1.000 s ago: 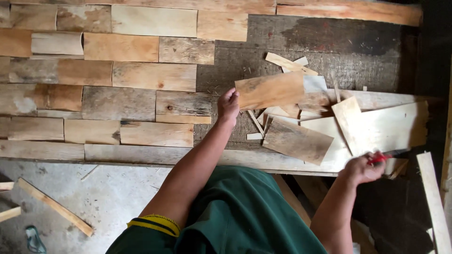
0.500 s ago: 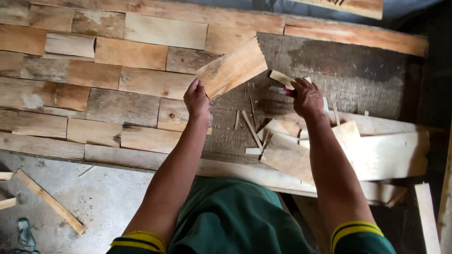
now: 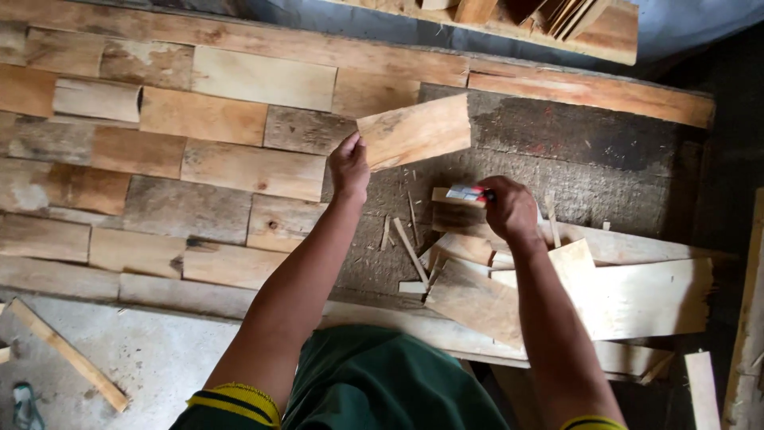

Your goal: Cutting and arranging thin wood tiles to create a decorative mosaic pattern on a board.

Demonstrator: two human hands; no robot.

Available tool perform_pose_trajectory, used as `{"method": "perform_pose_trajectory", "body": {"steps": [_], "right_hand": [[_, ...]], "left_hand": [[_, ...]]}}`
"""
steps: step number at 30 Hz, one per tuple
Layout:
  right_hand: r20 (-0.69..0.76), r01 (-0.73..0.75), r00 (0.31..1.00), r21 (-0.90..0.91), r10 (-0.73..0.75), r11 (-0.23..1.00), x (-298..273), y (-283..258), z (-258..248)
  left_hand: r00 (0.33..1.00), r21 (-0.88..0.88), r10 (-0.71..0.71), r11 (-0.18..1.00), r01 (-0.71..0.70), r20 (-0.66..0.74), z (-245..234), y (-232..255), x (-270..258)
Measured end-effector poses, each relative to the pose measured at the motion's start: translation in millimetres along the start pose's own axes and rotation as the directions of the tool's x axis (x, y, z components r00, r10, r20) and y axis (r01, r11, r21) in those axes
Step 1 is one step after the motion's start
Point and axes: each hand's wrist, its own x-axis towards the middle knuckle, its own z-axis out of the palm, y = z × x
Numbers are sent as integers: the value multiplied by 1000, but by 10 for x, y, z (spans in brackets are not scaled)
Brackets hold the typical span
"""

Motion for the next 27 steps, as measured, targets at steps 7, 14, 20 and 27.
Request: {"method": "perform_pose_trajectory", "body": {"steps": [7, 14, 20, 27], "right_hand": [[-246, -189, 832, 717, 497, 671, 466, 402, 375], [91, -265, 642, 958, 761, 109, 718, 460, 282], [70, -162, 603, 986, 794, 36, 949, 774, 507], [67, -228, 498, 972, 865, 56, 1169, 1051, 870]], "left_hand": [[968, 196, -250, 951, 239, 35, 696, -96, 114], [968, 333, -192, 934, 129, 163, 1009, 3, 250], [902, 636, 286, 640, -431, 324, 908, -150, 465], [606, 640, 286, -33, -768, 742, 783, -555, 632]]}}
